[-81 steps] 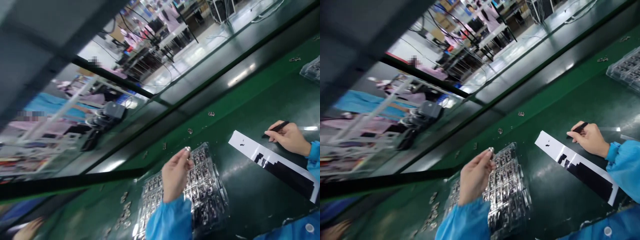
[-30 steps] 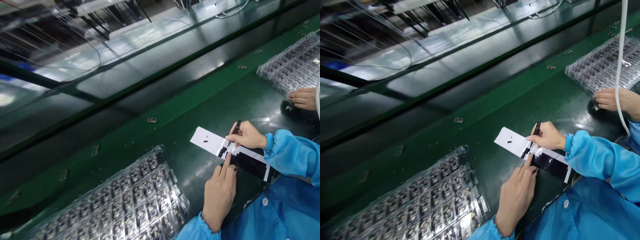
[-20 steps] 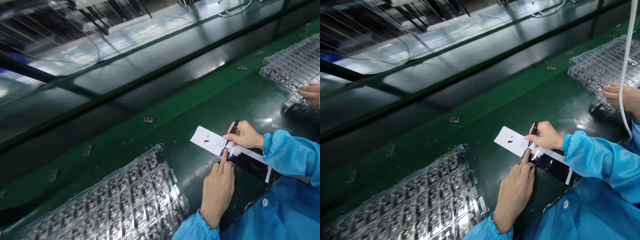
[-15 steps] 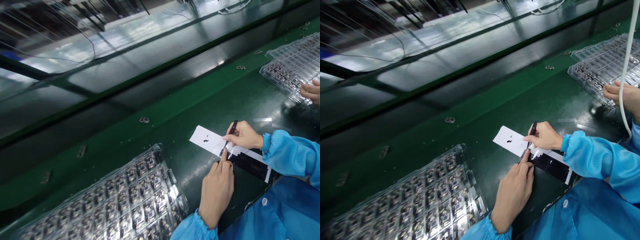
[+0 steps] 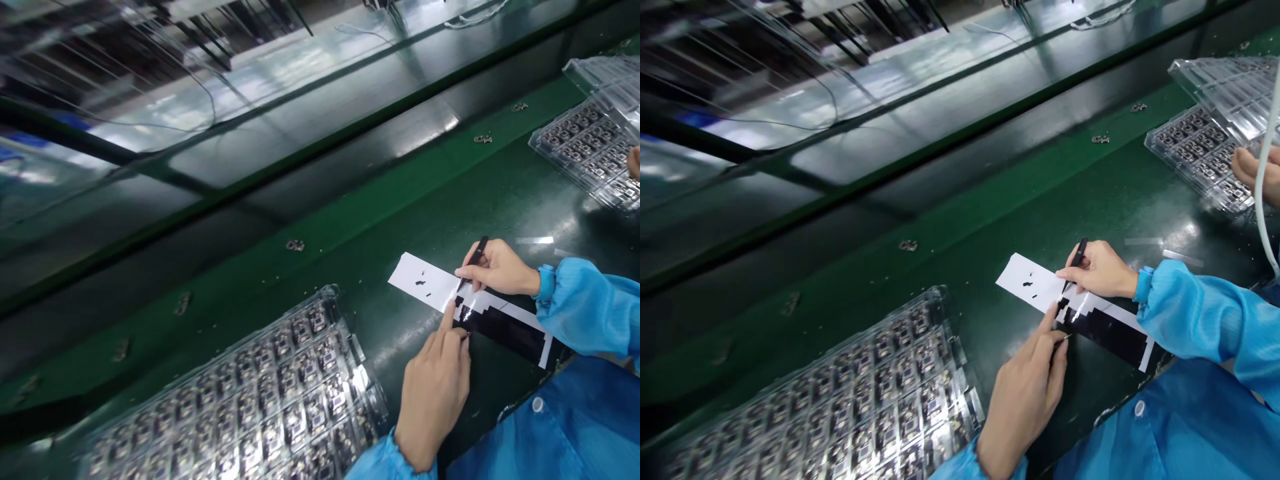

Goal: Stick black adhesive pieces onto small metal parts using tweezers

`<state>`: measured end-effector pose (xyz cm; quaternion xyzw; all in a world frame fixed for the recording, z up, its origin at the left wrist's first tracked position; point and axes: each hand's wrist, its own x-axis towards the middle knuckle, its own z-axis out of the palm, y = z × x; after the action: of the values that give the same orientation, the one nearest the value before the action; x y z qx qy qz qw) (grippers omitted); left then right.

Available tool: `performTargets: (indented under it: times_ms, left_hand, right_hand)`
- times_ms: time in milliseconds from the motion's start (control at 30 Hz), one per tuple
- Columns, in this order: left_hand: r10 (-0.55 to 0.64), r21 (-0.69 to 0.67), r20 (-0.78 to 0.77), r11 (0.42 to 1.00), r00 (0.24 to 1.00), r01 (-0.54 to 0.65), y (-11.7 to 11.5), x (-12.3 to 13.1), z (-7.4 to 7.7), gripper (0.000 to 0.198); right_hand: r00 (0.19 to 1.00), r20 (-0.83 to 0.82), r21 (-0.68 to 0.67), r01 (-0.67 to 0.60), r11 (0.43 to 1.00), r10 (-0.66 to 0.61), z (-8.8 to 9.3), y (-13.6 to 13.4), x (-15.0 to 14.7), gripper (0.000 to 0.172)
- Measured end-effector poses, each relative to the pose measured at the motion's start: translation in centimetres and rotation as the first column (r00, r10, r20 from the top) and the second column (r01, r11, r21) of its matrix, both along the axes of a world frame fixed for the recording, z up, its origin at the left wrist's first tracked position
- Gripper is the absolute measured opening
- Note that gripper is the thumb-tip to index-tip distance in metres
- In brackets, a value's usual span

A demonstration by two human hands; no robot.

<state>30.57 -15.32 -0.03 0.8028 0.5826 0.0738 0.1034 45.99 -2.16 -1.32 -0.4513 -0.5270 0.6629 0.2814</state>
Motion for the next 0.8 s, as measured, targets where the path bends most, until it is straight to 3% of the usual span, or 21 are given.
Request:
performTargets:
  times_ms: [200, 367, 800]
  left_hand:
    - [0.142, 0.033, -0.096, 0.99, 0.985, -0.14, 0.6, -2.3, -0.2, 0.017]
    - [0.101, 0.019, -0.175, 0.995, 0.979, -0.099, 1.2, -2.2, -0.7, 0.015]
    - [0.103, 0.023, -0.271, 0.995, 0.957, -0.1, 1.0, -1.5, -0.9, 0.014]
  right_hand:
    - [0.997, 0.069, 0.035, -0.024, 0.999, 0.021, 1.1, 0.8, -2.9, 0.025]
    - [0.979, 0.204, 0.049, -0.042, 0.998, 0.031, -0.3, 0.7, -4.6, 0.022]
    - [0.977, 0.211, 0.025, -0.041, 0.999, 0.034, -0.9, 0.3, -4.4, 0.023]
